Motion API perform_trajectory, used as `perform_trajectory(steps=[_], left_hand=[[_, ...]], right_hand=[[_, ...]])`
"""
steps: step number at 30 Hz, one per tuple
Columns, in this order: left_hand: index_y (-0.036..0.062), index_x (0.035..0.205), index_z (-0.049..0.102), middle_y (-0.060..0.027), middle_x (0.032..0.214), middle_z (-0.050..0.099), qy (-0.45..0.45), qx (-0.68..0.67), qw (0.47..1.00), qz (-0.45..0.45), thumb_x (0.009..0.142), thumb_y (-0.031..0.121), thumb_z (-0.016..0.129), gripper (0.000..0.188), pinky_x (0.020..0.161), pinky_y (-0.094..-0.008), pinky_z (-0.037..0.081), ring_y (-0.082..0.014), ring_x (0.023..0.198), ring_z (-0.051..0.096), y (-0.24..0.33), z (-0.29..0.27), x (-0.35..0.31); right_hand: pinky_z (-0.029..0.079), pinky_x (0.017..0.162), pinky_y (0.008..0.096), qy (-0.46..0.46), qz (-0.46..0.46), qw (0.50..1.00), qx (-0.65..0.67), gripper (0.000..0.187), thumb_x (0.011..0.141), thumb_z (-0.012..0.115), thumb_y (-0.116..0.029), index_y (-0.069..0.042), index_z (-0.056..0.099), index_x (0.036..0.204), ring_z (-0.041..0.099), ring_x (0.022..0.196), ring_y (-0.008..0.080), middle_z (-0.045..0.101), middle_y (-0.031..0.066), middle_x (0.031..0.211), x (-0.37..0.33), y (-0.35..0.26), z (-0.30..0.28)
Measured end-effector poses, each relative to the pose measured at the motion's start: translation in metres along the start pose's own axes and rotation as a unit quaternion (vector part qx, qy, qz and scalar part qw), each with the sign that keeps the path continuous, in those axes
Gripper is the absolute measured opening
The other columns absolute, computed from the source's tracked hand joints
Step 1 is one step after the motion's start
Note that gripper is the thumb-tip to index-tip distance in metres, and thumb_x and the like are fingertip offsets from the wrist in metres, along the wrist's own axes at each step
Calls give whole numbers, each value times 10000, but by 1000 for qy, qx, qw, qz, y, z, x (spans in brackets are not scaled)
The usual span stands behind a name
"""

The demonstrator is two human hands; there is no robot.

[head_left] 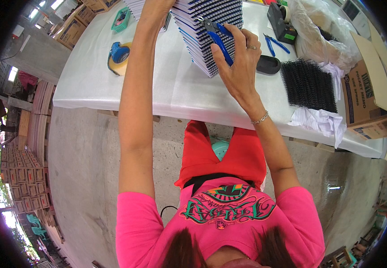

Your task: The person uses pliers to trim the spiral binding of stacked notebooks. They repeatedly cut small sections of the metal spiral and place the removed pieces on the table. The person works on multiple notebooks in a repetitive manner.

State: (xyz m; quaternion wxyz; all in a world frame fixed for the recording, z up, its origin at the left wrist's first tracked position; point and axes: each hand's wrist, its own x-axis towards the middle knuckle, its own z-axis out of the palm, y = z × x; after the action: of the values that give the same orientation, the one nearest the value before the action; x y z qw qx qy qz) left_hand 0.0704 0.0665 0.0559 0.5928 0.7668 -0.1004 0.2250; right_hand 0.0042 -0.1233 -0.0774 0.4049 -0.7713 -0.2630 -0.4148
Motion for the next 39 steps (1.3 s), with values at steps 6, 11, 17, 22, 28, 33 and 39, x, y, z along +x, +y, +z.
perform_trajectory(steps=[6,11,17,22,28,33,39], left_hand=[[40,1118,747,-41,981,732,-12,-2,1000,-7,920,287,703,320,734,-239,498,-118,841,657,2,0,0],[34,1118,745,-39,976,732,-20,-27,999,9,928,268,696,306,717,-239,505,-111,825,659,-2,-1,0],[26,1109,745,-38,957,734,-17,-44,999,-3,924,256,705,298,704,-235,509,-110,797,664,-4,0,1],[20,1103,745,-48,955,735,1,-12,1000,-18,923,283,702,322,707,-236,508,-115,802,665,-1,1,0],[18,1106,742,-52,952,733,-2,-7,1000,-16,925,293,693,334,729,-234,504,-118,821,662,5,2,-5],[7,1110,738,-55,953,731,-7,-24,1000,8,928,280,690,331,740,-238,504,-119,825,660,-1,-1,-4],[6,1117,737,-54,961,731,0,-10,1000,9,933,271,686,326,742,-235,499,-117,829,655,4,2,-7]], right_hand=[[358,947,464,-9,3,1000,-23,495,916,697,-370,-103,566,1312,489,1117,311,508,191,1202,0,-5,1],[490,778,400,-192,260,878,354,408,978,606,-375,-38,599,1208,651,911,282,637,184,954,14,-10,-17],[507,817,381,-177,238,907,300,449,1017,547,-369,35,583,1211,654,941,277,649,214,976,14,-10,-23],[372,955,471,-50,46,997,20,469,942,659,-331,-56,566,1311,501,1091,346,528,240,1198,0,-9,-22],[332,982,478,-57,40,997,16,512,927,680,-344,-82,541,1343,455,1135,350,480,229,1253,-6,-5,-12],[329,981,487,-39,24,999,20,522,907,705,-346,-82,553,1331,456,1139,347,491,224,1232,-5,-3,-4],[487,722,333,-266,354,758,479,373,1030,540,-377,-42,589,1187,602,735,199,639,113,911,8,-3,-15]])
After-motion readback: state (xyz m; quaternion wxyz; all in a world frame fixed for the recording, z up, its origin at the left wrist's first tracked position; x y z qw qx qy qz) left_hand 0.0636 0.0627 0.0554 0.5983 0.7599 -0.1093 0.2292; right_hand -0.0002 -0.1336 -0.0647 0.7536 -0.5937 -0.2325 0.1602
